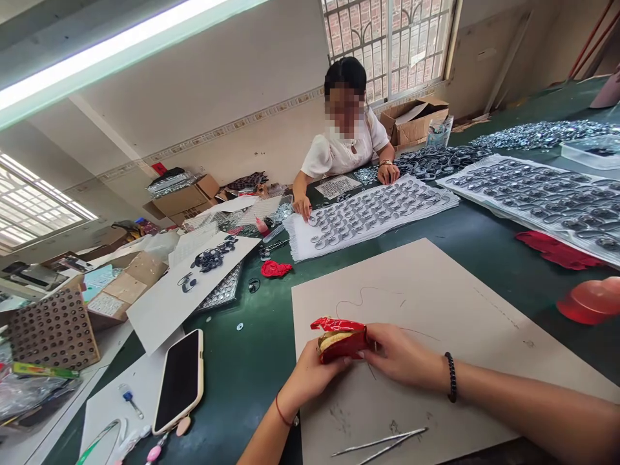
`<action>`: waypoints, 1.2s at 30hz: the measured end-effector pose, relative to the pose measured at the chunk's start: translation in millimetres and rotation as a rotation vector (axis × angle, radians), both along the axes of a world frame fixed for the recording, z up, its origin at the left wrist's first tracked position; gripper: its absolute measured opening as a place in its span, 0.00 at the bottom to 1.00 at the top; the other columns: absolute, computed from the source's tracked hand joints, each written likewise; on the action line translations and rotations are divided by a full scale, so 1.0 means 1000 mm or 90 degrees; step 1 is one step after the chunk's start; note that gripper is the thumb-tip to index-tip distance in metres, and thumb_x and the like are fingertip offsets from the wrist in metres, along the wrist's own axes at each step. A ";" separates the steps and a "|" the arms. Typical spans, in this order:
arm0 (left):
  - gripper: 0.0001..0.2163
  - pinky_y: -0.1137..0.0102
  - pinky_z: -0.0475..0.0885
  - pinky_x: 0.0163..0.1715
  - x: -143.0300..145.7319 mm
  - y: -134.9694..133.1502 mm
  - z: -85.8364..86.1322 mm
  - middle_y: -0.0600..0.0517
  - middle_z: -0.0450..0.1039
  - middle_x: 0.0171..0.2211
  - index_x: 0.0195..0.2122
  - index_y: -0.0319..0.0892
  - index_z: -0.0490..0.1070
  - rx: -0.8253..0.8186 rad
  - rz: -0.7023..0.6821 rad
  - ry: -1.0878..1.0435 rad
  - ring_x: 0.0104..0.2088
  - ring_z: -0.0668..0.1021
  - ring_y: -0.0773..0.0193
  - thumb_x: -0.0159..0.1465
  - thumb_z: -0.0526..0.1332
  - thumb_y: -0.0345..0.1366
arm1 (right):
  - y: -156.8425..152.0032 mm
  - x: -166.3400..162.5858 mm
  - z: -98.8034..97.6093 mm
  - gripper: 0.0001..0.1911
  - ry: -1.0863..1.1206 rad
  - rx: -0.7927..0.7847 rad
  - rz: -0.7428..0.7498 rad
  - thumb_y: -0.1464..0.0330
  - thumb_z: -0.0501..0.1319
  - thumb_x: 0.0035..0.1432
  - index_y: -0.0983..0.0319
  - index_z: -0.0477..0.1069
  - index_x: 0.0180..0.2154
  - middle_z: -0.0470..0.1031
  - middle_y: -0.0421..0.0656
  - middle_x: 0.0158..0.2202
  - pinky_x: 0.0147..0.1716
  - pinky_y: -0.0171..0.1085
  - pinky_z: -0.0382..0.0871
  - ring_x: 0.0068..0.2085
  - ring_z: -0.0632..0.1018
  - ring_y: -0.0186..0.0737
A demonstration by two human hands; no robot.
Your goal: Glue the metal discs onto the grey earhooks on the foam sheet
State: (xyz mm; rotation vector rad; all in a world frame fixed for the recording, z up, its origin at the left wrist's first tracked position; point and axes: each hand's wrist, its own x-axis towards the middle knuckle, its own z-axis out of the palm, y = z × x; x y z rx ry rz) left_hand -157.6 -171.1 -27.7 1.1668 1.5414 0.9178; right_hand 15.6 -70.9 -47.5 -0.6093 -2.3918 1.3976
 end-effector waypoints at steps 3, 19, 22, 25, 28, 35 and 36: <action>0.12 0.67 0.67 0.47 -0.001 0.001 -0.002 0.49 0.76 0.42 0.42 0.40 0.73 0.020 -0.011 -0.003 0.43 0.75 0.59 0.56 0.63 0.32 | 0.000 0.000 0.000 0.10 0.009 -0.001 -0.002 0.71 0.54 0.55 0.61 0.70 0.39 0.75 0.41 0.38 0.37 0.35 0.65 0.37 0.74 0.38; 0.12 0.67 0.69 0.45 -0.001 0.002 -0.004 0.49 0.76 0.40 0.41 0.39 0.73 0.009 0.006 0.005 0.41 0.76 0.58 0.54 0.64 0.32 | -0.001 -0.002 0.000 0.13 0.035 -0.021 0.005 0.72 0.55 0.53 0.59 0.71 0.41 0.75 0.40 0.38 0.35 0.33 0.63 0.35 0.73 0.36; 0.12 0.67 0.68 0.46 -0.001 0.002 -0.004 0.49 0.76 0.41 0.41 0.39 0.73 0.018 -0.001 0.002 0.42 0.75 0.58 0.55 0.64 0.32 | 0.000 -0.002 -0.003 0.11 0.027 -0.013 0.000 0.71 0.55 0.54 0.61 0.71 0.40 0.75 0.41 0.37 0.36 0.34 0.64 0.36 0.73 0.36; 0.11 0.67 0.69 0.45 -0.002 0.002 -0.006 0.49 0.76 0.40 0.40 0.40 0.73 0.029 -0.006 0.004 0.41 0.75 0.59 0.55 0.64 0.32 | 0.000 -0.002 -0.002 0.09 0.003 0.009 -0.014 0.70 0.55 0.54 0.62 0.71 0.37 0.75 0.41 0.34 0.34 0.34 0.63 0.35 0.73 0.37; 0.12 0.67 0.68 0.46 -0.003 0.001 -0.007 0.49 0.76 0.41 0.41 0.40 0.73 0.027 0.000 0.001 0.42 0.75 0.58 0.55 0.64 0.33 | 0.000 -0.002 0.002 0.09 0.000 0.007 -0.014 0.71 0.55 0.53 0.62 0.71 0.36 0.75 0.42 0.34 0.35 0.35 0.64 0.34 0.73 0.37; 0.13 0.66 0.69 0.45 -0.002 0.000 -0.004 0.47 0.76 0.40 0.41 0.39 0.73 0.014 0.010 0.004 0.42 0.75 0.57 0.54 0.65 0.35 | 0.000 -0.001 0.001 0.13 0.013 -0.016 -0.001 0.71 0.54 0.54 0.61 0.71 0.42 0.75 0.44 0.40 0.41 0.37 0.67 0.40 0.74 0.40; 0.13 0.66 0.69 0.45 -0.001 0.000 -0.004 0.47 0.76 0.39 0.41 0.38 0.73 0.006 0.021 0.002 0.41 0.76 0.56 0.54 0.65 0.35 | 0.000 0.000 0.000 0.14 0.013 -0.017 -0.001 0.71 0.54 0.54 0.61 0.71 0.43 0.75 0.44 0.41 0.42 0.37 0.67 0.41 0.75 0.40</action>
